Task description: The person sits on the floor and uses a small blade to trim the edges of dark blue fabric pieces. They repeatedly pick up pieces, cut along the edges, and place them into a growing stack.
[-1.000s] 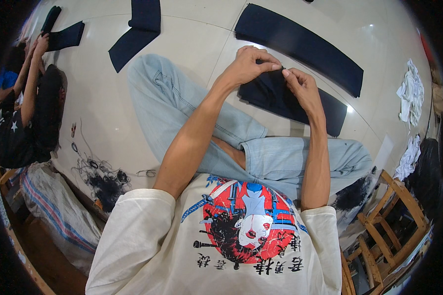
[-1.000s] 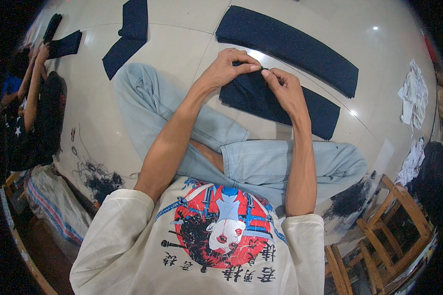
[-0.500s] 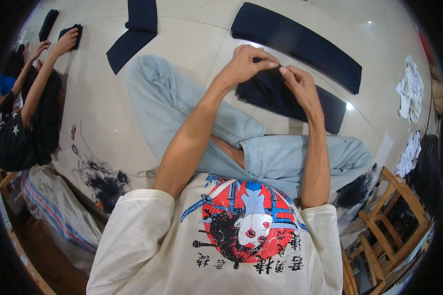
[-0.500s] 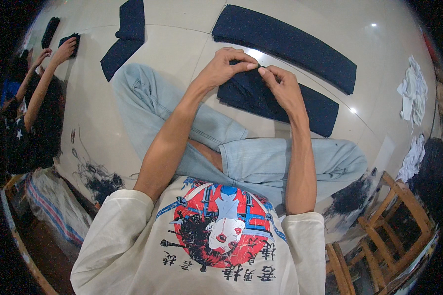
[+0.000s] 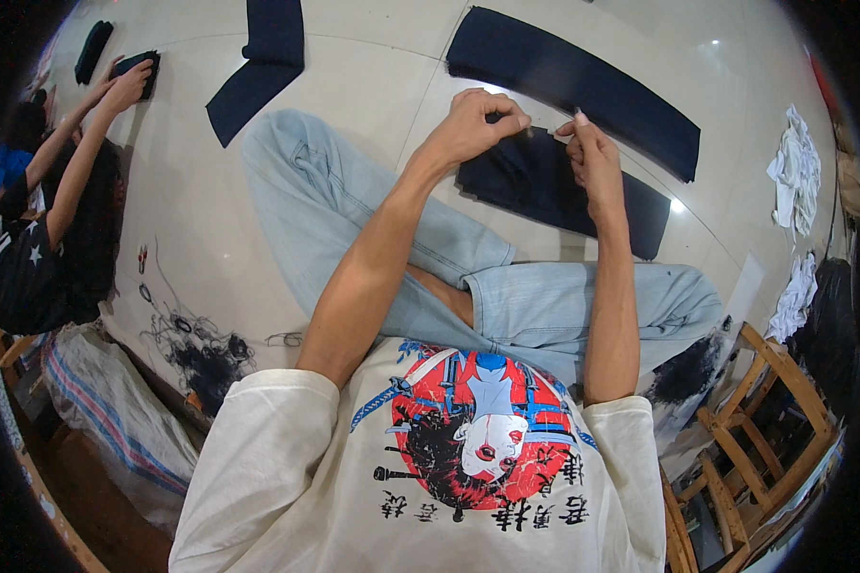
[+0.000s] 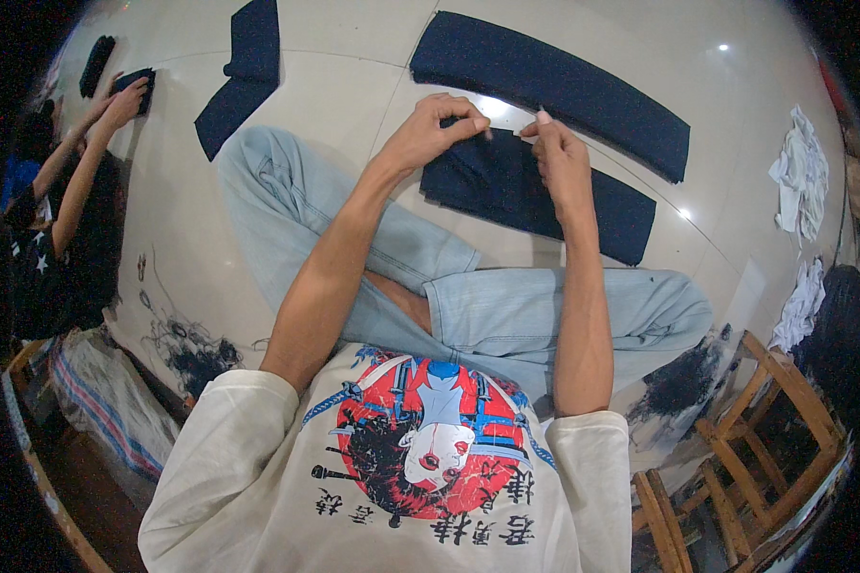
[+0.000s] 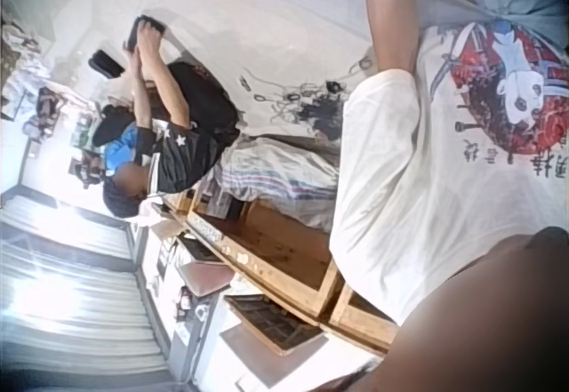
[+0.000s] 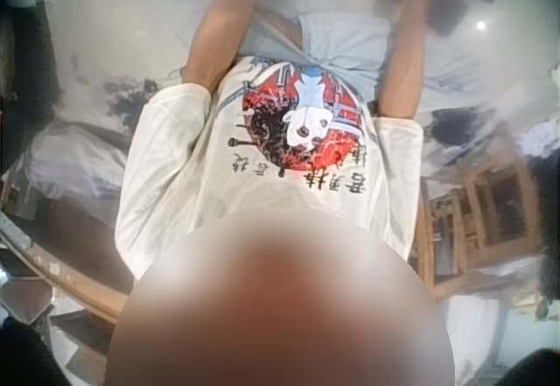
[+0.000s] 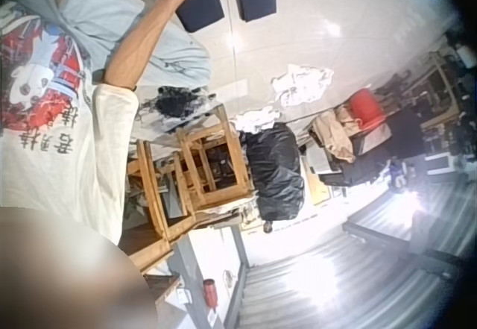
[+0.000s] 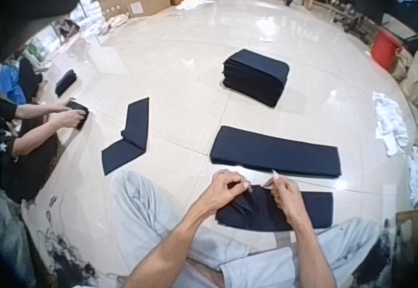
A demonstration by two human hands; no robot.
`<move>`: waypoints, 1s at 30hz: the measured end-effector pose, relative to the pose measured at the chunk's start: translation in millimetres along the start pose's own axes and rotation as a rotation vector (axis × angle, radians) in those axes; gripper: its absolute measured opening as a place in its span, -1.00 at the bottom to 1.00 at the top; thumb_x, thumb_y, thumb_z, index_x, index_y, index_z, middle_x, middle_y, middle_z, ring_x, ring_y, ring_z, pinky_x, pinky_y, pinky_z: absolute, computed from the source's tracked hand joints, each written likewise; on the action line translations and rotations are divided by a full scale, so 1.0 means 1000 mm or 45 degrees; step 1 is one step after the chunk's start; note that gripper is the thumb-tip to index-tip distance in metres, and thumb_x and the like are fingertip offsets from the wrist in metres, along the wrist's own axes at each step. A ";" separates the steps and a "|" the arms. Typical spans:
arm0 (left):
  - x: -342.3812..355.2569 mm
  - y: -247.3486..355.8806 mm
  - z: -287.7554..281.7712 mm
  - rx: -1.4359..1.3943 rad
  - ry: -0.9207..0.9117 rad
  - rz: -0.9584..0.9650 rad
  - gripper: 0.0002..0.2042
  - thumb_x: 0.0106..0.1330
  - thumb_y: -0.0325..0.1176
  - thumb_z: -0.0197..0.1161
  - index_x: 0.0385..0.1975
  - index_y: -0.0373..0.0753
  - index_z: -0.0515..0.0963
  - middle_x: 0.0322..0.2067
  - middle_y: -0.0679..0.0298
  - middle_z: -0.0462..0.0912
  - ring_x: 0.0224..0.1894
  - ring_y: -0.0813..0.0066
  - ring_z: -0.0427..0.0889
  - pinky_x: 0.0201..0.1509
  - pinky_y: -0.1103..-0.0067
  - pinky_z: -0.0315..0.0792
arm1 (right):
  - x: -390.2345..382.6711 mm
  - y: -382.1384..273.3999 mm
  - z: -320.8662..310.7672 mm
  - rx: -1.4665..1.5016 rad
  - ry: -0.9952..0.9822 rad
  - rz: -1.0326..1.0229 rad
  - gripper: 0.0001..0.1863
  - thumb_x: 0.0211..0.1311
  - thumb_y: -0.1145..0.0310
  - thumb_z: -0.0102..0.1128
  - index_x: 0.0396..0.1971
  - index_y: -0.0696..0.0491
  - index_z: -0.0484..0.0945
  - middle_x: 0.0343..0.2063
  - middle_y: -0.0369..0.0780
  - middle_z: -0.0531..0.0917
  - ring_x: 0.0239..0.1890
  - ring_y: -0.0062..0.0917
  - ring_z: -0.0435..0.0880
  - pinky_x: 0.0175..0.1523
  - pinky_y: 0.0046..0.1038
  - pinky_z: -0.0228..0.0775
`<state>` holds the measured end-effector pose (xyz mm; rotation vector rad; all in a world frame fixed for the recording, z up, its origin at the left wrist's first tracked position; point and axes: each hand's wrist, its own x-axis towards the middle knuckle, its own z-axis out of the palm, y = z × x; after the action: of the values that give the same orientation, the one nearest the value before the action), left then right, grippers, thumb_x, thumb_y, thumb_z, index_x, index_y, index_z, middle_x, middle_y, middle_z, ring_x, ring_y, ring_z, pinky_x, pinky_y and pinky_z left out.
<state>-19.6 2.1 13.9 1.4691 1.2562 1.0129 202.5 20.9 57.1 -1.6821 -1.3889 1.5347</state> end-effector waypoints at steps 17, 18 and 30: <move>-0.007 0.001 0.019 0.565 0.130 0.269 -0.80 0.17 -0.34 0.29 -0.21 -0.07 0.74 -0.04 0.31 0.62 0.18 0.29 0.45 0.45 0.11 0.04 | -0.009 0.003 0.019 -0.324 0.126 -0.310 -0.77 0.19 0.34 0.43 -0.30 0.19 0.64 -0.52 -0.24 0.63 -0.47 -0.56 0.51 -0.27 -0.45 0.39; -0.007 0.001 0.019 0.569 0.133 0.284 -0.79 0.18 -0.33 0.30 -0.20 -0.05 0.75 -0.05 0.32 0.63 0.19 0.29 0.45 0.46 0.10 0.02 | -0.011 0.002 0.021 -0.347 0.157 -0.343 -0.77 0.20 0.35 0.43 -0.29 0.19 0.64 -0.53 -0.22 0.64 -0.48 -0.55 0.52 -0.27 -0.44 0.40; -0.006 0.000 0.027 0.693 0.240 0.432 -0.86 0.25 -0.25 0.40 -0.24 -0.02 0.80 -0.10 0.37 0.69 0.13 0.30 0.52 0.40 0.18 0.13 | -0.009 0.007 0.024 -0.380 0.211 -0.444 -0.80 0.23 0.36 0.41 -0.28 0.19 0.66 -0.48 -0.14 0.71 -0.46 -0.48 0.61 -0.23 -0.39 0.46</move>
<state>5.8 -7.9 7.1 2.0976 1.5300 1.0982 184.0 3.7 48.7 -1.5808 -1.7745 1.0134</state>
